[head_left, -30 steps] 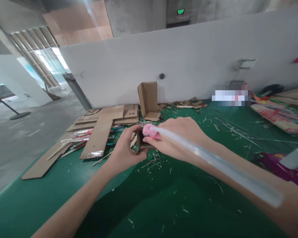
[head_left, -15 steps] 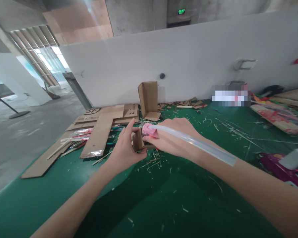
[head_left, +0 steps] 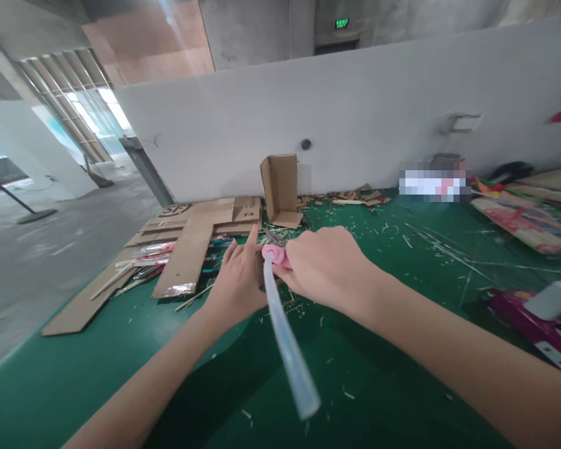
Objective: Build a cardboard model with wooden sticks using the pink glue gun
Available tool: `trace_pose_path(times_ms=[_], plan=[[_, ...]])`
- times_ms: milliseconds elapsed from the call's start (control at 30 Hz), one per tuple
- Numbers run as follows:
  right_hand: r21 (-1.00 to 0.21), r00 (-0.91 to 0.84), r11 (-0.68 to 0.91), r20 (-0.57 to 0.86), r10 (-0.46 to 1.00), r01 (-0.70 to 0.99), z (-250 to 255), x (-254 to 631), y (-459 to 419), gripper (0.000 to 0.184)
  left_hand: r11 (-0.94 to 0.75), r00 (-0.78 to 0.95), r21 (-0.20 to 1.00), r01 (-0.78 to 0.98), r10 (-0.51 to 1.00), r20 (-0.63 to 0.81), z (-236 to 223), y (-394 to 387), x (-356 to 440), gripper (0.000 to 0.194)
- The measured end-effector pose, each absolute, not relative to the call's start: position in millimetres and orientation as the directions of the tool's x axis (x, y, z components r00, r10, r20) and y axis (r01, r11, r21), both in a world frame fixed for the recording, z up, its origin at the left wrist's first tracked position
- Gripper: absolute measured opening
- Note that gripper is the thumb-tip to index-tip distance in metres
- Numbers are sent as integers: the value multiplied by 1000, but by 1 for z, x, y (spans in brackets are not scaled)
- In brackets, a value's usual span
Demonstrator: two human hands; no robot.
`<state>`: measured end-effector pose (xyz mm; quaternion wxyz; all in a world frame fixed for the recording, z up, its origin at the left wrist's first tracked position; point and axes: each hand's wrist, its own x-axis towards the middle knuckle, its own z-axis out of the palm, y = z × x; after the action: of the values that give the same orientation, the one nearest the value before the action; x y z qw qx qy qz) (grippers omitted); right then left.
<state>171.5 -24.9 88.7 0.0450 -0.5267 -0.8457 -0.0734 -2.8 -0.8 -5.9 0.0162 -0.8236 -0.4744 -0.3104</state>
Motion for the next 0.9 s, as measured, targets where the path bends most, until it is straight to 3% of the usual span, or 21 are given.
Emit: trace_pose_path(times_ms=[133,333,467,733,900], plan=[[27,-418,418,118,901,908,91,175,-16,43,-558,385,269,785,779,495,-3,1,-4,96],[-196,-480,478,42,876,856,88,186,8,40,-520,309,504,689,841,445,-2,2,-9,100],[-223,-532,521,11,847,824,89,193,12,42,-475,264,591,652,873,410,-2,2,-11,97],[-108,-462,463,28,886,880,84,192,9,43,-489,321,483,727,863,391,1,-1,-6,100],[-102,-451,457,77,889,884,84,188,-1,41,-492,346,424,761,860,375,10,-5,0,101]])
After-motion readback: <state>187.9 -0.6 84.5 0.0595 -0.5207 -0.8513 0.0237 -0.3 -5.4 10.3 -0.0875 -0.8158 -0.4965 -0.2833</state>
